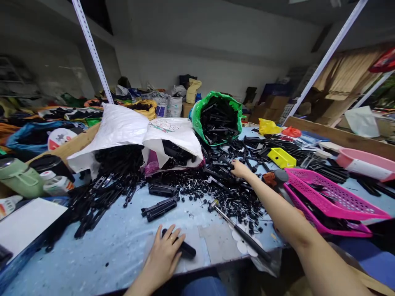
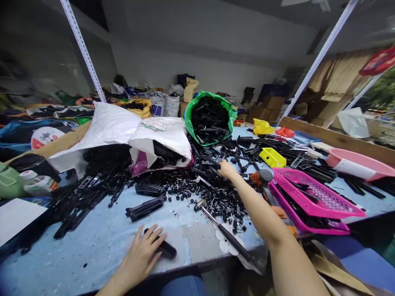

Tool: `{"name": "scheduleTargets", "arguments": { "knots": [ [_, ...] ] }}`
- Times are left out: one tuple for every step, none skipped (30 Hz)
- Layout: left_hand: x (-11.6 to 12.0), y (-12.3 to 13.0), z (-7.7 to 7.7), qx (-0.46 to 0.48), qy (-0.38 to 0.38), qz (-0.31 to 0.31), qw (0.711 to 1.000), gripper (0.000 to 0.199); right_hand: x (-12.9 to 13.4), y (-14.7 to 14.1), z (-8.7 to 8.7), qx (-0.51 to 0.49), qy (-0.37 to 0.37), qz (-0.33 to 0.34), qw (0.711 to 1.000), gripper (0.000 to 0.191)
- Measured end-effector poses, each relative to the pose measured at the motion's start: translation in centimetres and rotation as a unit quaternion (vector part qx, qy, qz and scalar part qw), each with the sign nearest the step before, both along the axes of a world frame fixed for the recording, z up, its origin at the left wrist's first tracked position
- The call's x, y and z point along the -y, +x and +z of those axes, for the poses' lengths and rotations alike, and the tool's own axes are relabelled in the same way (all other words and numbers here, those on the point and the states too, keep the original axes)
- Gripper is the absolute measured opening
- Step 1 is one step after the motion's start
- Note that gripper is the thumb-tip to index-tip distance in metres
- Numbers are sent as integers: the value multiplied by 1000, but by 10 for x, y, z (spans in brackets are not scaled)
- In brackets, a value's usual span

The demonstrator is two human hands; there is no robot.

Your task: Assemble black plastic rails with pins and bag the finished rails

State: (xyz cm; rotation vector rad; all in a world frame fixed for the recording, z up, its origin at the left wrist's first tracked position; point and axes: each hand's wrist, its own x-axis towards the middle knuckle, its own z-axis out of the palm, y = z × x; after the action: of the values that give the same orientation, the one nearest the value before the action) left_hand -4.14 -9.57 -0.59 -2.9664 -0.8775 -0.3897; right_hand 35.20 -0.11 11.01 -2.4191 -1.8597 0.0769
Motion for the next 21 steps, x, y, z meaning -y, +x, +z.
{"name": "scheduleTargets", "arguments": {
  "knots": [
    [-2,7,8,-34,-29,-14,999,38,8,-6,7,14,7,-9,1000,20],
    [-4,14,15,-64,-52,-17,996,35,17,-13,14,21,17,-26,999,20],
    [-5,19,21,-88,-67,-9,994,33,27,-22,19,30,29,-37,998,23],
    [-5,23,25,-104,-73,4,992,32,38,-32,22,38,45,-43,997,28],
    [-5,26,28,-115,-72,18,991,33,50,-45,21,36,62,-41,997,33],
    [-4,27,31,-120,-68,35,990,33,62,-59,16,23,79,-25,996,37],
    [-3,27,33,-124,-65,52,989,33,74,-74,8,4,95,8,995,37],
    [-1,26,34,-127,-63,69,987,33,86,-90,-4,-19,107,61,992,36],
    [0,25,34,-131,-63,83,986,32,97,-105,-18,-35,112,130,985,33],
    [1,23,34,-134,-65,94,984,32,108,-118,-34,-36,109,207,972,29],
    [2,20,33,-135,-68,102,983,32,117,-130,-51,-26,98,274,957,25],
    [3,17,31,-134,-70,107,983,32,125,-139,-66,-12,85,324,942,20],
    [4,14,30,-133,-74,110,982,32,132,-145,-79,0,70,360,930,19],
    [5,11,28,-130,-77,111,982,32,138,-148,-90,8,56,378,924,23],
    [6,8,26,-127,-81,112,982,31,144,-150,-98,11,44,379,924,30],
    [7,6,25,-124,-85,113,982,31,148,-150,-103,9,35,360,932,36],
    [9,4,24,-121,-87,114,982,32,153,-150,-105,5,29,319,947,38],
    [10,3,23,-116,-88,115,983,32,156,-152,-105,-3,22,259,966,36],
    [12,4,22,-112,-88,117,983,32,159,-154,-104,-14,13,189,982,32],
    [12,5,22,-106,-88,119,983,32,161,-158,-102,-23,-2,125,992,30],
    [13,7,21,-101,-88,121,984,31,163,-164,-99,-31,-23,81,996,31]
  ]
}}
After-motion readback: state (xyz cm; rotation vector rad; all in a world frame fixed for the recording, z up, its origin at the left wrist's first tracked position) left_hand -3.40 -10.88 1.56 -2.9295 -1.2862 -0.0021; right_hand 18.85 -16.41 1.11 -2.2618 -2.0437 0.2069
